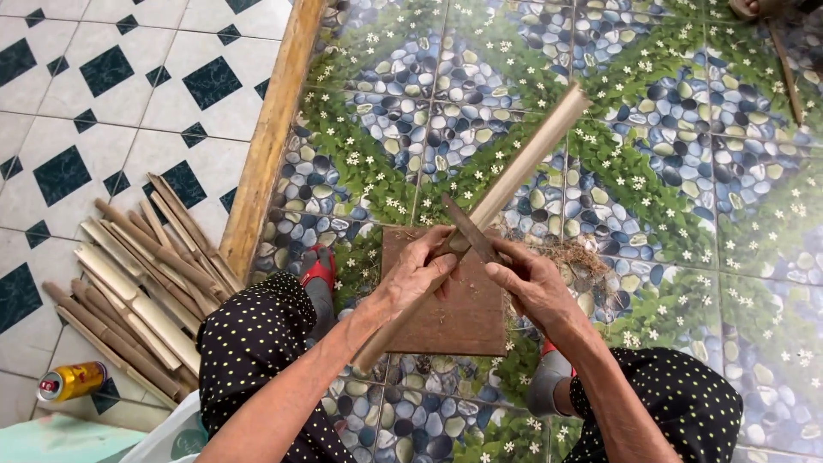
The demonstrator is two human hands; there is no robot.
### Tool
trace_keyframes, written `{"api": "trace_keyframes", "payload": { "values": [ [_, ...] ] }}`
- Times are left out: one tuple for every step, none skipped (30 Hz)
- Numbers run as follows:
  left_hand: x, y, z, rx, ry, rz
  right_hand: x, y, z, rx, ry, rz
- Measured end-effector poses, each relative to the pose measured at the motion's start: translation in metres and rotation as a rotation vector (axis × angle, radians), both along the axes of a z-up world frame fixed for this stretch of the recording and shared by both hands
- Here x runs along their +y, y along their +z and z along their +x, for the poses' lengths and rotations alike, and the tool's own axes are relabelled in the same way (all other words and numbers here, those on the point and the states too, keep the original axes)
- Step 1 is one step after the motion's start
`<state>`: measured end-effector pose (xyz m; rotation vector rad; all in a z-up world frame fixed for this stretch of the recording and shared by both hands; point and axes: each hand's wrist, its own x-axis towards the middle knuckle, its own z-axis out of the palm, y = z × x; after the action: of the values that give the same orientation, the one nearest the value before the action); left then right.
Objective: A person sits on the floor and uses a large knife to shave and shape a bamboo stick over a wooden block.
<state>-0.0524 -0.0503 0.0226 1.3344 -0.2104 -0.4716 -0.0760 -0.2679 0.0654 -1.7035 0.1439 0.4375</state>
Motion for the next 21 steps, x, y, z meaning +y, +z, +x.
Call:
{"api": "trace_keyframes", "payload": {
  "values": [
    [-0.001, 0.005, -0.002, 0.005, -0.006, -0.001, -0.006, -0.015, -0.001, 0.005, -0.006, -0.001],
    [-0.001, 0.010, -0.002, -0.019, -0.014, 0.039, -0.012, -0.030, -0.001, 0.060, 0.019, 0.043],
    [-0.001, 0.015, -0.002, -0.043, -0.022, 0.078, -0.018, -0.046, -0.001, 0.114, 0.044, 0.087],
    [0.000, 0.013, -0.002, -0.043, -0.027, 0.077, -0.012, -0.030, -0.004, 0.115, 0.039, 0.087],
    [0.001, 0.011, -0.002, -0.083, -0.009, 0.162, -0.005, -0.015, -0.007, 0.177, 0.084, 0.182],
    [0.003, 0.010, -0.002, -0.123, 0.011, 0.250, 0.003, -0.001, -0.010, 0.239, 0.131, 0.279],
    [0.004, -0.003, 0.002, -0.123, 0.010, 0.251, 0.002, -0.004, -0.011, 0.238, 0.131, 0.280],
    [0.007, -0.016, 0.005, -0.145, 0.029, 0.315, 0.002, -0.008, -0.013, 0.219, 0.105, 0.333],
    [0.010, -0.028, 0.008, -0.168, 0.047, 0.380, 0.003, -0.012, -0.014, 0.200, 0.079, 0.385],
    [0.009, -0.018, 0.006, -0.163, 0.048, 0.383, 0.004, -0.015, -0.015, 0.205, 0.081, 0.387],
    [0.008, -0.008, 0.004, -0.136, 0.055, 0.364, 0.006, -0.018, -0.016, 0.189, 0.033, 0.444],
    [0.007, 0.003, 0.003, -0.112, 0.066, 0.345, 0.008, -0.021, -0.015, 0.169, -0.011, 0.499],
    [0.007, 0.005, 0.002, -0.110, 0.071, 0.348, 0.012, -0.022, -0.016, 0.172, -0.006, 0.501],
    [0.009, 0.008, 0.000, -0.107, 0.069, 0.346, 0.016, -0.022, -0.017, 0.150, -0.024, 0.502],
    [0.010, 0.010, -0.001, -0.103, 0.066, 0.344, 0.020, -0.023, -0.018, 0.128, -0.041, 0.504],
    [0.011, 0.013, -0.001, -0.099, 0.071, 0.345, 0.019, -0.026, -0.017, 0.133, -0.036, 0.504],
    [0.012, 0.016, 0.000, -0.098, 0.062, 0.324, 0.017, -0.030, -0.017, 0.130, -0.061, 0.501],
    [0.012, 0.018, -0.001, -0.096, 0.052, 0.301, 0.015, -0.033, -0.017, 0.129, -0.087, 0.496],
    [0.012, 0.020, -0.005, -0.090, 0.057, 0.301, 0.014, -0.029, -0.020, 0.135, -0.083, 0.495],
    [0.012, 0.022, -0.004, -0.089, 0.050, 0.269, 0.013, -0.025, -0.016, 0.112, -0.057, 0.457],
    [0.012, 0.025, -0.002, -0.089, 0.043, 0.237, 0.012, -0.019, -0.013, 0.088, -0.031, 0.420]
  ]
}}
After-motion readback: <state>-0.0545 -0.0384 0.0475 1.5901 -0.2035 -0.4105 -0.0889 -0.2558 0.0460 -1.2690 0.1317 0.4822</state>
